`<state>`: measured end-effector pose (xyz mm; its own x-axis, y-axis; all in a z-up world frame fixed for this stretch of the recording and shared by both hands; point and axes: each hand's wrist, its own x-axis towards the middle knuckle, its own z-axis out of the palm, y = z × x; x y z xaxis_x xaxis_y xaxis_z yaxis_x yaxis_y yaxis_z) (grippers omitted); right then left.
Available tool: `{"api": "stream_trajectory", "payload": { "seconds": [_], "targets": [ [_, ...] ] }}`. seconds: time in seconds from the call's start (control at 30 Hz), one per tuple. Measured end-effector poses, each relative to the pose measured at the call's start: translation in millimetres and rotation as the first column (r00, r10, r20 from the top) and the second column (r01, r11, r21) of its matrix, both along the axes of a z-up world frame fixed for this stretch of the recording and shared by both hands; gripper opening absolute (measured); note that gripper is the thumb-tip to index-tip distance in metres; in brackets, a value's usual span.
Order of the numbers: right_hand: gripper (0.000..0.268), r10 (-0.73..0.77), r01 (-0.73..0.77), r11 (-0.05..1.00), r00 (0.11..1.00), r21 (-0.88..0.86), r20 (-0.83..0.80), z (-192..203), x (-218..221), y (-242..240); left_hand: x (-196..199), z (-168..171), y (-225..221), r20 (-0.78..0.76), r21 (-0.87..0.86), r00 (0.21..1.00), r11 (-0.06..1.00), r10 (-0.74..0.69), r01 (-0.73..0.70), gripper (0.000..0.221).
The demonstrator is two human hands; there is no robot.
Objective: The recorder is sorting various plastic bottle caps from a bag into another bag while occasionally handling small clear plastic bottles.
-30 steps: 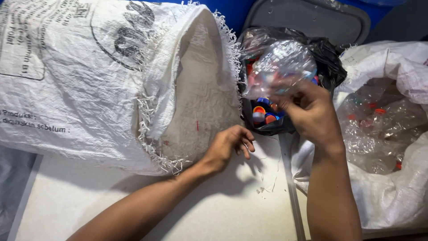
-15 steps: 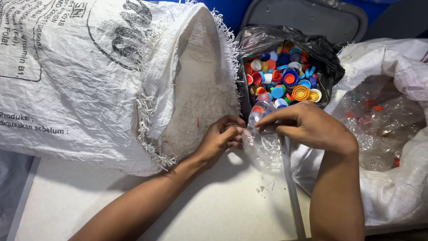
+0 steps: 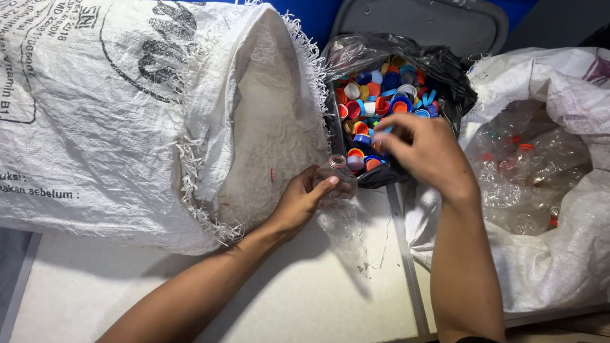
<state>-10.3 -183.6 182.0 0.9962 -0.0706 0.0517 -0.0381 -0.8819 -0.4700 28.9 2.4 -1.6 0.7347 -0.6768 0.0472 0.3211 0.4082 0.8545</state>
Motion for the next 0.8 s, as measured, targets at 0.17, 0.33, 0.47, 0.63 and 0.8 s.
{"api": "stream_trajectory", "payload": {
  "seconds": [0.17, 0.33, 0.47, 0.63, 0.8],
  "targets": [
    [0.019, -0.101, 0.126, 0.99, 0.952, -0.067, 0.29, -38, 22, -28, -1, 3, 2, -0.022, -0.03, 0.999, 0.999, -0.036, 0.035, 0.037],
    [0.026, 0.108, -0.043, 0.978, 0.941, -0.204, 0.32, -40, 25, -17, -3, 6, 4, -0.022, -0.054, 0.999, 0.998, -0.035, 0.034, 0.039],
    [0.031, 0.186, -0.097, 0.954, 0.934, -0.285, 0.303, -45, 28, -4, -2, 3, 2, 0.028, -0.044, 0.998, 0.997, -0.064, 0.065, 0.037],
    [0.017, 0.133, -0.051, 0.964, 0.941, -0.259, 0.31, -57, 35, -13, -3, -2, 0, 0.028, -0.049, 0.997, 0.996, -0.067, 0.068, 0.036],
    [0.017, -0.034, -0.004, 0.971, 0.987, 0.238, 0.156, -25, 19, 1, -4, -5, -2, 0.083, -0.058, 0.996, 0.998, -0.03, 0.035, 0.036]
  ]
}}
